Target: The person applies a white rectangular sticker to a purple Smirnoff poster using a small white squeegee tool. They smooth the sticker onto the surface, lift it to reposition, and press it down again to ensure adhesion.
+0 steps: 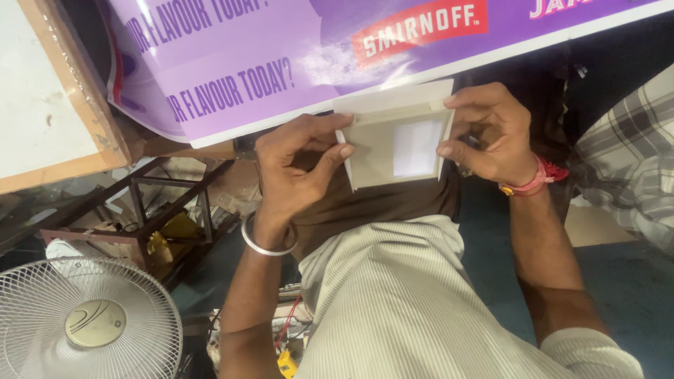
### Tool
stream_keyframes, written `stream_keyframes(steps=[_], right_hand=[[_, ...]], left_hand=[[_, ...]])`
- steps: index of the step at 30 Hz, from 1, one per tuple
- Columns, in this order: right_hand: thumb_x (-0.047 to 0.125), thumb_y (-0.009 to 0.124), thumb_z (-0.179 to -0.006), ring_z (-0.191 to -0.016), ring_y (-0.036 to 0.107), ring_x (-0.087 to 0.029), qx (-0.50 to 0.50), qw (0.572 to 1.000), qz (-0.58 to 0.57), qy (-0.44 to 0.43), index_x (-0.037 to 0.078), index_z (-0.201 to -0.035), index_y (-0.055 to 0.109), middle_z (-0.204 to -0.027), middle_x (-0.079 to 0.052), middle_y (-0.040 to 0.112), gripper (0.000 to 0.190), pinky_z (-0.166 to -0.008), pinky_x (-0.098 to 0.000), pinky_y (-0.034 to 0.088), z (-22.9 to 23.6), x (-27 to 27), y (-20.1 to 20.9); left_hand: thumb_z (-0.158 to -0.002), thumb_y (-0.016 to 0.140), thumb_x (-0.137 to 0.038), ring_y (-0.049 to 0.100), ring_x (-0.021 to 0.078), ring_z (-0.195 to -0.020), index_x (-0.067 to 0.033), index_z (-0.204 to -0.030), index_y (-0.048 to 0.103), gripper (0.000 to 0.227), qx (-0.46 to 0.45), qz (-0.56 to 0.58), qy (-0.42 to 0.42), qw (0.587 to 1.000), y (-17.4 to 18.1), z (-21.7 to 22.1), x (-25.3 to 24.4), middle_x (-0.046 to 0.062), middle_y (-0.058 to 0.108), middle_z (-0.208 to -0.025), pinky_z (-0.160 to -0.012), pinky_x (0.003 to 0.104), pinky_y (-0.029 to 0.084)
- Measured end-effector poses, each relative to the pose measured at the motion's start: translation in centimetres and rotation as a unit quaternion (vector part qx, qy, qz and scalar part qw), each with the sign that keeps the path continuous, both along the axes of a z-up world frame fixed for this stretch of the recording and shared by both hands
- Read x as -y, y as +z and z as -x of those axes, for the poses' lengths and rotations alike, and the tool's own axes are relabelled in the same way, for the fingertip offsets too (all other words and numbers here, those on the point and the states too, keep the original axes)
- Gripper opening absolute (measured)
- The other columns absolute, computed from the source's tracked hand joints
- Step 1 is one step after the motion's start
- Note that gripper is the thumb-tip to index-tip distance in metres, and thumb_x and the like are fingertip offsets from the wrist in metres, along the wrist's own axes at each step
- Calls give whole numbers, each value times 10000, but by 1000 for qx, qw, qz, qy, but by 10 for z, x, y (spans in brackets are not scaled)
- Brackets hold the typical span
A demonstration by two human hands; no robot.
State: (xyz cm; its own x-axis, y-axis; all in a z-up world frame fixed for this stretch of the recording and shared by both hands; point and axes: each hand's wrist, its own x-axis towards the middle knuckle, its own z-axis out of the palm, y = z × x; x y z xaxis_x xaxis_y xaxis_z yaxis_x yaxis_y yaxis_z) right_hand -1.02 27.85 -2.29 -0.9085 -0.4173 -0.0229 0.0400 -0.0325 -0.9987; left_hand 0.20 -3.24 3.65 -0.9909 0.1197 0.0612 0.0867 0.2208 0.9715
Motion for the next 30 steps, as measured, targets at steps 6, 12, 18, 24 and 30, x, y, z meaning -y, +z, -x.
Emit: stream_keyframes(steps=[6, 12, 18, 24, 30], right_hand=[[-7, 817, -870, -898, 755, -148, -15, 998, 34, 57, -23, -1311, 502, -1054, -170, 743, 542, -736, -229, 606, 11, -1, 7], [-2, 827, -856, -900, 762, -171, -19, 997, 22, 72, -30, -1287, 528, -1002, -173, 752, 525, -753, -236, 619, 13, 1, 13], [-49, 811, -903, -918, 745, -166, 28, 999, -27, 28, -48, -1303, 541, -1016, -189, 743, 482, -773, -244, 606, 10, 11, 19], [-54, 805, -924, -985, 750, -186, 9, 999, -23, 21, -56, -1293, 547, -1092, -207, 737, 451, -774, -238, 616, 14, 18, 22], [-34, 790, -961, -986, 749, -187, -5, 999, -18, 26, -48, -1317, 516, -1081, -215, 735, 449, -809, -248, 624, 16, 20, 19]], left_hand=[[-888, 835, 12, 724, 98, -792, -38, -1185, 739, 316, 16, -56, -40, 998, -7, -2, 8, 82, 771, -1008, -712, 203, 592], [-866, 851, 17, 715, 81, -752, -32, -1153, 752, 308, 53, -47, -33, 997, -9, -6, 7, 71, 758, -909, -644, 179, 556], [-914, 813, 50, 704, 61, -774, 1, -1143, 745, 244, 72, -46, 6, 996, -14, -9, 2, 56, 739, -909, -690, 181, 586], [-933, 802, 63, 707, 69, -810, 24, -1123, 731, 207, 82, -100, 36, 991, -19, -7, 1, 69, 740, -924, -735, 192, 596], [-948, 787, 32, 760, 110, -874, 25, -1155, 711, 221, 90, -100, 33, 990, -16, -7, 3, 89, 764, -958, -784, 223, 637]])
